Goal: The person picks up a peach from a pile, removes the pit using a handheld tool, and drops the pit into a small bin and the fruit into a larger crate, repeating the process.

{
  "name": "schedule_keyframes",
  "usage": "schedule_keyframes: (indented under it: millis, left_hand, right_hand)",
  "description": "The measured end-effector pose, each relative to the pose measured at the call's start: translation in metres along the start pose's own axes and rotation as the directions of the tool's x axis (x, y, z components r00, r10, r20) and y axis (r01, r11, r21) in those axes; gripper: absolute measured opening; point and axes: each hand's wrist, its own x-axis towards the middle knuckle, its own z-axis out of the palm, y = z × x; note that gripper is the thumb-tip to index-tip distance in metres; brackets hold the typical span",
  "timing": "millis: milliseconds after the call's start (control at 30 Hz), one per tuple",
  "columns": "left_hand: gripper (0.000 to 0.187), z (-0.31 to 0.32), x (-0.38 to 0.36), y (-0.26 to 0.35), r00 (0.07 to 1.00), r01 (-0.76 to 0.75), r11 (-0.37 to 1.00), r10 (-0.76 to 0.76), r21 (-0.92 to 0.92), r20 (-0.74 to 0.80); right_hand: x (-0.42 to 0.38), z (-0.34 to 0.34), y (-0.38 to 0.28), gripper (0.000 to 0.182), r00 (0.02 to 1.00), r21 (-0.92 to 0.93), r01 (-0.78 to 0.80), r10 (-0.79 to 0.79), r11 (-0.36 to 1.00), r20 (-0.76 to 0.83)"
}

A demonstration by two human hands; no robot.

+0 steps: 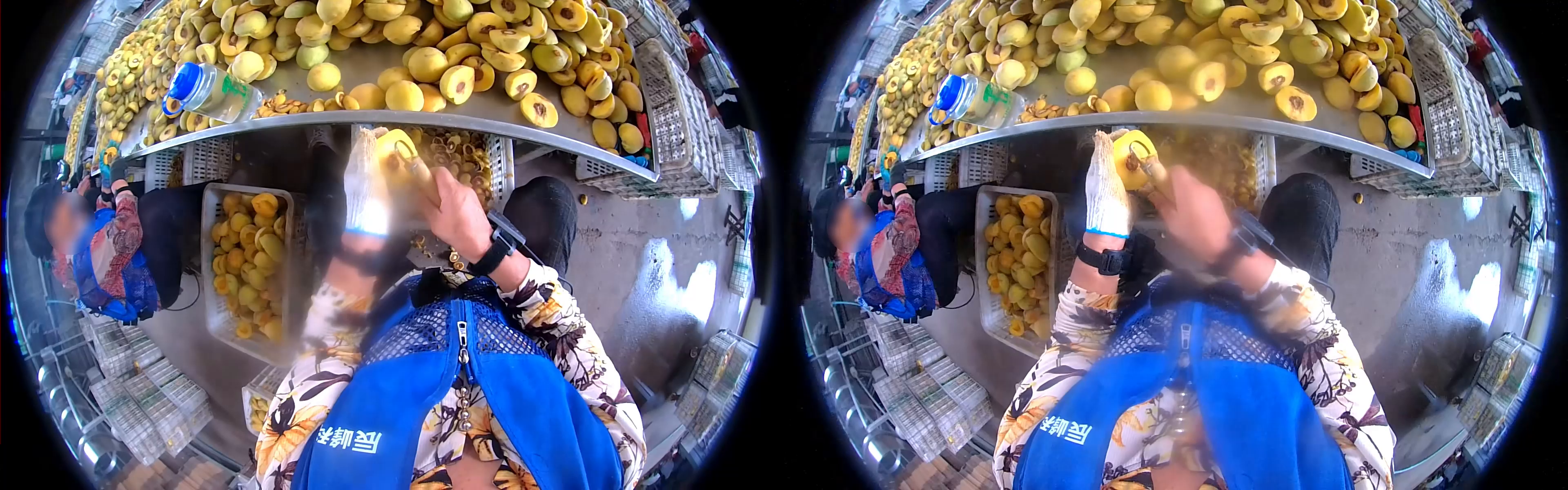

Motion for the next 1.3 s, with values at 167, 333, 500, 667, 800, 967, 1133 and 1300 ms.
schedule_keyframes:
  millis: [167,333,500,667,800,967,1133,1300]
  left_hand:
    - [0.038,0.011,-0.01,0.003,0.976,-0.2,0.935,0.216,0.292,-0.024]
    - [0.038,0.017,-0.011,0.01,0.986,-0.14,0.914,0.162,0.382,-0.026]
    - [0.037,0.003,0.006,0.02,0.993,0.061,0.87,-0.103,0.489,0.058]
    - [0.032,0.001,-0.002,0.002,1.0,-0.01,0.973,0.011,0.229,-0.003]
    - [0.028,0.006,-0.005,-0.003,0.992,-0.014,0.984,0.036,0.176,-0.121]
    - [0.029,0.008,-0.004,-0.009,0.985,0.064,0.98,-0.032,0.19,-0.168]
    - [0.038,0.002,0.004,-0.001,0.9,0.366,0.93,-0.357,-0.01,-0.251]
    - [0.053,-0.116,0.001,0.055,0.964,0.248,0.939,-0.214,-0.237,0.159]
  right_hand:
    - [-0.007,0.0,0.0,0.023,0.994,-0.053,0.109,-0.109,0.993,0.006]
    - [-0.013,0.004,0.005,0.022,0.987,-0.093,0.133,-0.123,0.987,0.103]
    - [-0.009,0.009,0.015,0.019,0.986,-0.016,0.044,-0.041,0.999,0.163]
    - [-0.004,0.018,0.009,0.022,0.983,0.241,-0.066,0.022,0.968,0.183]
    - [-0.008,0.02,-0.001,0.019,0.917,0.377,-0.324,0.191,0.868,0.349]
    - [-0.011,0.014,0.005,0.012,0.706,0.633,-0.697,0.168,0.337,0.688]
    - [-0.007,0.024,0.023,0.011,0.617,0.628,-0.774,-0.123,0.083,0.777]
    - [0.003,0.018,0.027,0.014,0.717,0.723,-0.691,-0.114,0.021,0.688]
